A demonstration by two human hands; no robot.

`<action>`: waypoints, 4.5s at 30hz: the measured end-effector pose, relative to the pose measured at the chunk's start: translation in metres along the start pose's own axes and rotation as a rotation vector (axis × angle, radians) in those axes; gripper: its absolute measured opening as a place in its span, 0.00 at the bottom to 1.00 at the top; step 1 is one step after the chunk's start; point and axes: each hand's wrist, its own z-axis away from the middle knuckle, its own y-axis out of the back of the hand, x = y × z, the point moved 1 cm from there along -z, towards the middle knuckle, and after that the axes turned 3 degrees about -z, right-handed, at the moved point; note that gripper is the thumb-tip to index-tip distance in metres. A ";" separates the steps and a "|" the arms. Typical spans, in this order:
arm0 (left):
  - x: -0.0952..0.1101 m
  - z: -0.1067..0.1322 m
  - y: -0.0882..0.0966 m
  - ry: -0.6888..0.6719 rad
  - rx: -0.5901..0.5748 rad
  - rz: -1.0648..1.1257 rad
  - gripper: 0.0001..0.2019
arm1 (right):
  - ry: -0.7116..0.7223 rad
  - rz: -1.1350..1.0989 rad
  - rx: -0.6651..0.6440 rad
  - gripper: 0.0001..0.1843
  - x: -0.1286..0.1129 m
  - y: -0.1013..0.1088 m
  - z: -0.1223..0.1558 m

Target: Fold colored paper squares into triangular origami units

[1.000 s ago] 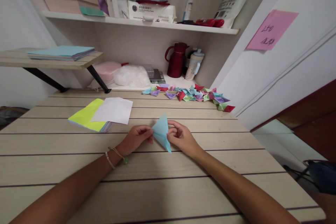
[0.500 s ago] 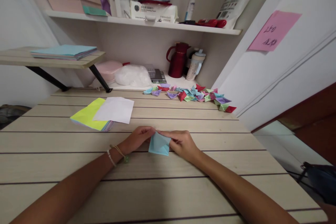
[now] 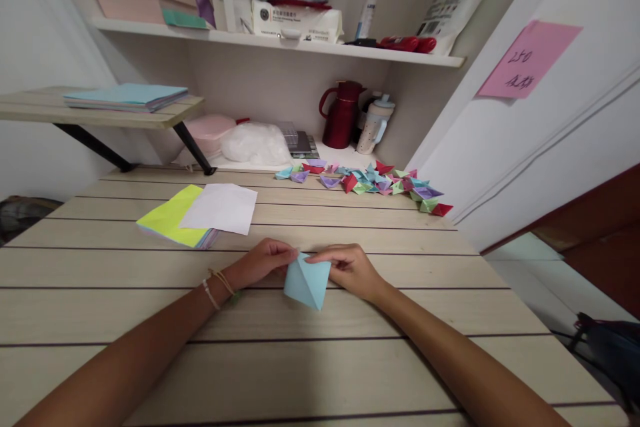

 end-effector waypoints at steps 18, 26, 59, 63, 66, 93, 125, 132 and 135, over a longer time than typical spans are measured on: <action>-0.007 -0.003 -0.006 -0.125 0.245 -0.124 0.15 | -0.342 -0.449 0.024 0.20 0.004 -0.014 -0.002; -0.007 -0.001 -0.008 -0.208 0.256 -0.342 0.15 | -0.388 -0.385 0.034 0.18 0.007 -0.013 -0.003; -0.015 -0.008 0.001 -0.083 0.302 -0.027 0.13 | -0.189 -0.138 0.157 0.13 0.021 0.001 -0.011; -0.013 -0.006 0.000 -0.099 0.276 0.034 0.18 | -0.227 -0.281 0.250 0.13 0.026 0.004 -0.014; -0.010 -0.005 -0.001 -0.114 0.227 0.057 0.20 | -0.229 -0.350 0.313 0.13 0.029 0.008 -0.015; -0.011 0.000 -0.001 -0.262 0.179 0.036 0.13 | -0.237 -0.482 0.076 0.21 0.032 0.006 -0.011; -0.015 -0.004 -0.002 -0.314 0.325 0.009 0.14 | -0.157 -0.161 0.201 0.13 0.024 0.002 -0.012; -0.008 -0.002 0.000 -0.298 0.464 -0.110 0.08 | -0.115 -0.282 0.016 0.24 0.021 0.000 -0.010; -0.009 -0.001 0.001 -0.297 0.486 -0.126 0.08 | -0.097 -0.268 0.012 0.23 0.021 0.000 -0.010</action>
